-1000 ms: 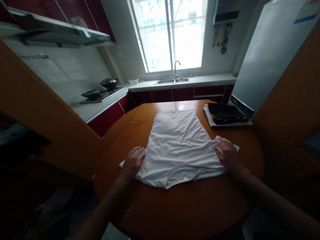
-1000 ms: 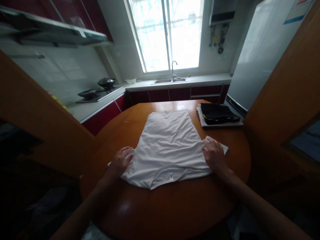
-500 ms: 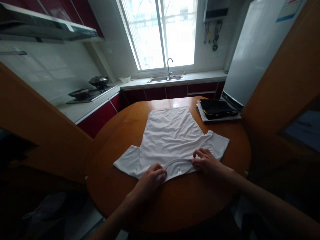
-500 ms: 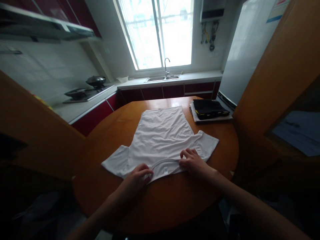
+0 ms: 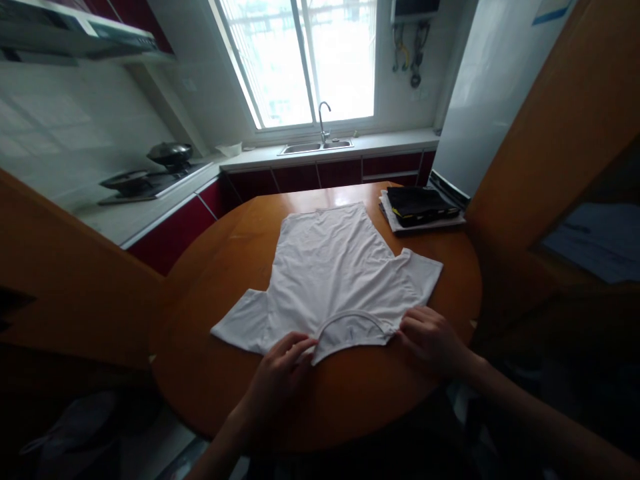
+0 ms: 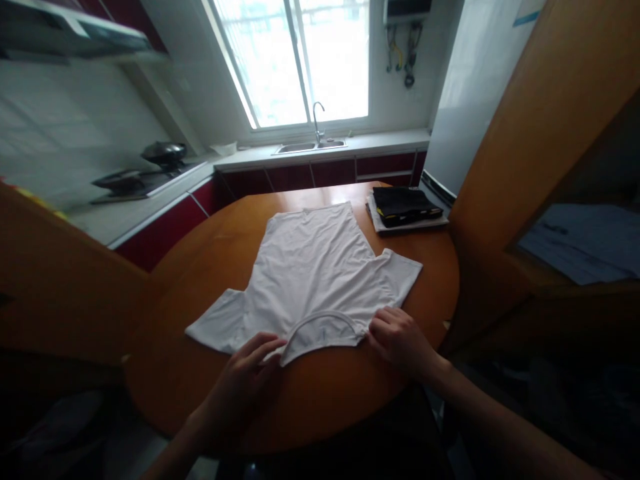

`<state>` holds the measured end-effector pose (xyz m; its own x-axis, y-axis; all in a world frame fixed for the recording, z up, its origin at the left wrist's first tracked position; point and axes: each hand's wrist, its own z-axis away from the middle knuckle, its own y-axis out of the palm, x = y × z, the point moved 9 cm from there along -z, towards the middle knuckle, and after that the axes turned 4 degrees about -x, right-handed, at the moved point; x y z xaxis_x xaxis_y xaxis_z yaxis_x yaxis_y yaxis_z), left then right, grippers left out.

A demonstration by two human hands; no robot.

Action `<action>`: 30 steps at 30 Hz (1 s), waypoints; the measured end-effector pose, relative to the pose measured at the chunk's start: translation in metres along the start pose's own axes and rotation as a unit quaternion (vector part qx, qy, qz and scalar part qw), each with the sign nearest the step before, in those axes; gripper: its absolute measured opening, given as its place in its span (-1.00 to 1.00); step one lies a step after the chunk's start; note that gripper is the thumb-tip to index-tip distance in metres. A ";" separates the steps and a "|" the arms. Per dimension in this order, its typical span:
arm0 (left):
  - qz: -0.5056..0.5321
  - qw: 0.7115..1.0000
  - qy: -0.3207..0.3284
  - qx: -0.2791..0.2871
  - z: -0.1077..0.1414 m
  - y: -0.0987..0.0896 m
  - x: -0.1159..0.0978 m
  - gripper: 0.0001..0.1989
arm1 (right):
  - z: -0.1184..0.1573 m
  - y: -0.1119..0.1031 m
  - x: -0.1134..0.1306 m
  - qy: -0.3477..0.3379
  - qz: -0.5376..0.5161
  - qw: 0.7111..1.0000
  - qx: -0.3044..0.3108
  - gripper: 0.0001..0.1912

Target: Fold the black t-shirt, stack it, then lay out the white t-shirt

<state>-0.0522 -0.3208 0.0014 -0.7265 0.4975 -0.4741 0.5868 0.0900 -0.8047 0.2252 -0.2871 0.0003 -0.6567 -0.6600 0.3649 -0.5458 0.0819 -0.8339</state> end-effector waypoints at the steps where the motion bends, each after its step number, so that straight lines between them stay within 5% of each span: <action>1: -0.016 1.000 -0.014 -0.011 0.000 -0.001 0.006 -0.75 | -0.004 0.000 -0.003 0.037 0.000 0.999 -0.021 -0.89; 6: -0.159 0.986 -0.040 -0.022 0.008 -0.003 0.034 -0.57 | -0.015 0.026 0.006 0.093 0.023 0.994 0.046 -0.90; 10: -0.221 0.973 -0.035 0.054 0.023 0.005 0.054 -0.48 | -0.008 0.027 0.004 0.111 -0.023 0.988 0.105 -0.85; 15: -0.206 0.975 -0.085 0.018 -0.006 -0.014 0.085 -0.47 | -0.033 0.000 -0.046 0.142 0.053 0.988 -0.012 -0.63; 20: -0.252 0.946 -0.194 0.061 -0.010 -0.004 0.133 -0.34 | -0.006 0.025 -0.118 0.260 0.185 0.947 0.034 -0.33; 24: -0.253 0.943 -0.206 0.071 0.001 -0.001 0.143 -0.35 | 0.013 0.016 -0.128 0.301 0.205 0.931 0.009 -0.29; 27: -0.227 0.957 -0.178 0.024 -0.039 -0.023 0.148 -0.40 | -0.036 -0.002 -0.114 0.242 0.173 0.954 -0.044 -0.33; 30: -0.170 0.970 -0.166 -0.058 -0.121 -0.055 0.175 -0.49 | -0.122 -0.002 -0.116 0.179 0.115 0.976 -0.053 -0.42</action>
<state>-0.1689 -0.1346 0.0060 -0.9486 0.1194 -0.2930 0.3159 0.3056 -0.8982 0.2384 -0.1196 0.0100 -0.8979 -0.3129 0.3096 -0.4001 0.2866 -0.8705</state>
